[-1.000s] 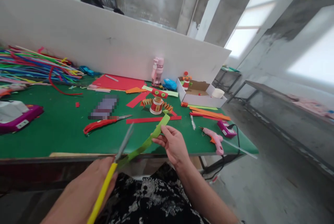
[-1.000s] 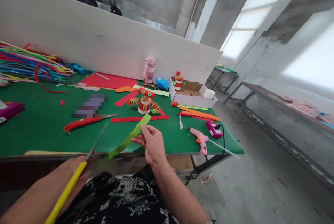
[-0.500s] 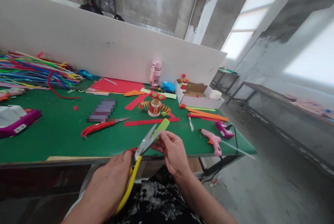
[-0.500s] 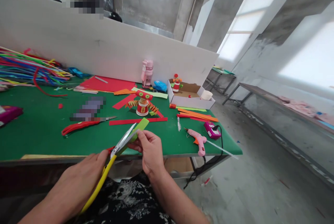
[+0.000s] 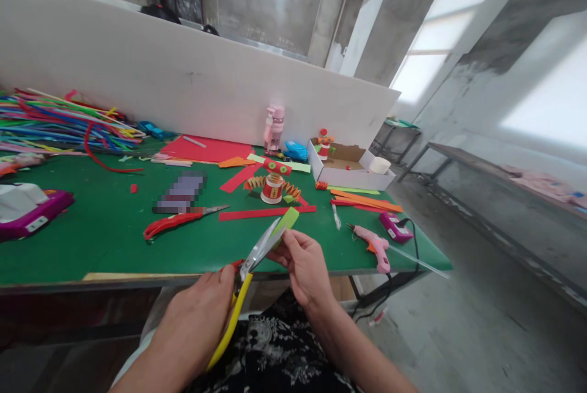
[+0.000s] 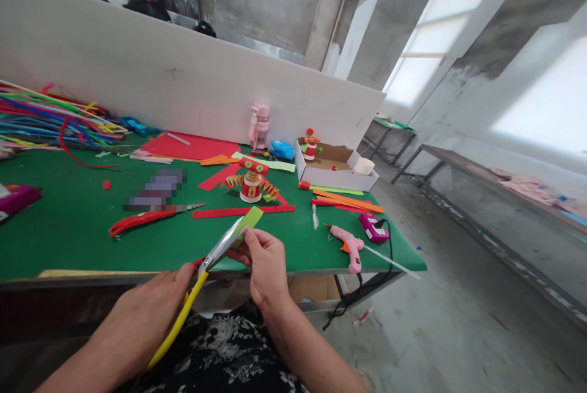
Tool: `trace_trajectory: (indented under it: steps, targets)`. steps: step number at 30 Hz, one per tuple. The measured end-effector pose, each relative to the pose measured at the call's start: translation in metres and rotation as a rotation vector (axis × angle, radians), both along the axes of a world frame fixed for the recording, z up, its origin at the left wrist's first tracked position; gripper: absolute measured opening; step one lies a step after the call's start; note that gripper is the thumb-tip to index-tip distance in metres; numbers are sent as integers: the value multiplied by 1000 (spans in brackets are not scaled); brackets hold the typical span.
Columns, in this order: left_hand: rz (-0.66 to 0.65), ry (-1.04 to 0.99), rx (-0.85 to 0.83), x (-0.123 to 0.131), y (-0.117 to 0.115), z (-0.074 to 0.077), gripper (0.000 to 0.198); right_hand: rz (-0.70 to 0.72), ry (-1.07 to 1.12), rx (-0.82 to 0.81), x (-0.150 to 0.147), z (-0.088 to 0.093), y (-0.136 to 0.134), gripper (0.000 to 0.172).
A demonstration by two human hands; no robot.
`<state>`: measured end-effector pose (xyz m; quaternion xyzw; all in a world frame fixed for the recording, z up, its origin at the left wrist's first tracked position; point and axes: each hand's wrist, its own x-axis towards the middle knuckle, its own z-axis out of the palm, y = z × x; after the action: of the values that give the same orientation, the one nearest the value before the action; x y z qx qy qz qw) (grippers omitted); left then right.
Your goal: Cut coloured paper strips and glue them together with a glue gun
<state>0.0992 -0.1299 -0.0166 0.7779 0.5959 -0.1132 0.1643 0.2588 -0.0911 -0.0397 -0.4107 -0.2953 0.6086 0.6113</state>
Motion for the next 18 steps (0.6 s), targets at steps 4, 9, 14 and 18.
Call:
trace_trajectory:
  steps: [4,9,14,18]
  targets:
    - [-3,-24,-5,-1,1,-2,50,5,-2,4,0,1,-1,37]
    - [1,-51,3,-2,1,-6,46,2,10,2,0,2,-2,39]
    - [19,-46,10,0,-1,-6,45,-5,10,-12,0,3,-1,42]
    - [20,-65,17,1,-1,-7,43,-5,12,-9,0,4,-1,41]
